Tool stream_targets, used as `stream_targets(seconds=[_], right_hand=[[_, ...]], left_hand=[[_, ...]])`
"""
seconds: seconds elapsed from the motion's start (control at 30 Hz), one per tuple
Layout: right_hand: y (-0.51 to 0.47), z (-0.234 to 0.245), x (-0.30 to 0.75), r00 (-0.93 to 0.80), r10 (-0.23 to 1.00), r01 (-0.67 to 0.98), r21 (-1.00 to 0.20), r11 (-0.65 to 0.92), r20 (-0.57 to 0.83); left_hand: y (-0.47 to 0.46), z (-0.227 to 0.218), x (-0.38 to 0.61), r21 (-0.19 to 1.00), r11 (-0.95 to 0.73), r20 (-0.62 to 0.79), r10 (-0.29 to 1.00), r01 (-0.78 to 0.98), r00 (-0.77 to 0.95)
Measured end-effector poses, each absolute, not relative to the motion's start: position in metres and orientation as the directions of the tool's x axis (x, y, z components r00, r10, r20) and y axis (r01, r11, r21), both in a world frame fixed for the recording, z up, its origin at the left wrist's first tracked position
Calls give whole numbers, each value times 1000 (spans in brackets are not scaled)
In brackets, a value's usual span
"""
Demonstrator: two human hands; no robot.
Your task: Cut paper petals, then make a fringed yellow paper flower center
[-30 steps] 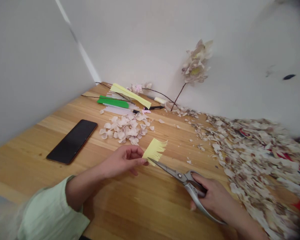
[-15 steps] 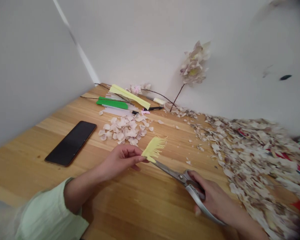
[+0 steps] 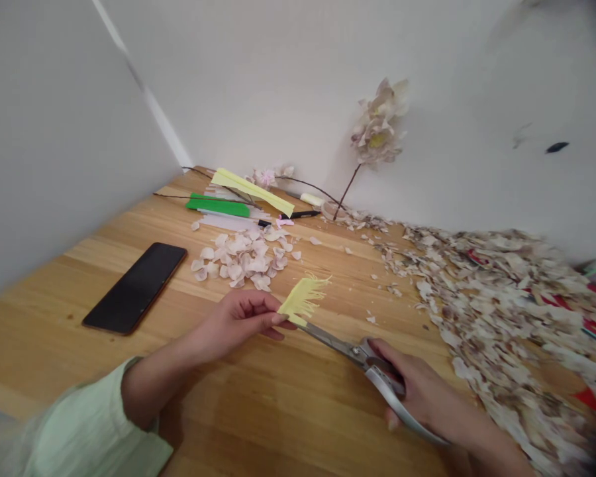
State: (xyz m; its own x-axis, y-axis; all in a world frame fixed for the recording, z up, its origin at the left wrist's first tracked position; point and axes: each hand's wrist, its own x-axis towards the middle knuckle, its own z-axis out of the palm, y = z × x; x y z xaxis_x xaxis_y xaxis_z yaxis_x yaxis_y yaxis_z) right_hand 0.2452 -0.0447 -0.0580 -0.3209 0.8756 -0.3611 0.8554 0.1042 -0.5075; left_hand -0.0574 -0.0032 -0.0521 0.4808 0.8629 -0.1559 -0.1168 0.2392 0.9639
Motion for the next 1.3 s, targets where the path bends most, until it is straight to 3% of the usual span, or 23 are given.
stream_targets(seconds=[0.23, 0.73, 1.0, 1.3], right_hand=[[-44, -55, 248, -317, 845, 860, -505, 66, -430], [-44, -56, 247, -388, 842, 810, -575, 117, -375], [-46, -53, 243, -350, 841, 844, -528, 92, -413], [-45, -59, 244, -363, 880, 829, -537, 156, -305]], left_hand=[[-3, -49, -59, 951, 267, -151, 843, -158, 516], [-4, -52, -57, 962, 192, -80, 880, -196, 469], [-5, -50, -55, 948, 202, -65, 878, -245, 474], [-5, -53, -55, 952, 176, -34, 872, -250, 488]])
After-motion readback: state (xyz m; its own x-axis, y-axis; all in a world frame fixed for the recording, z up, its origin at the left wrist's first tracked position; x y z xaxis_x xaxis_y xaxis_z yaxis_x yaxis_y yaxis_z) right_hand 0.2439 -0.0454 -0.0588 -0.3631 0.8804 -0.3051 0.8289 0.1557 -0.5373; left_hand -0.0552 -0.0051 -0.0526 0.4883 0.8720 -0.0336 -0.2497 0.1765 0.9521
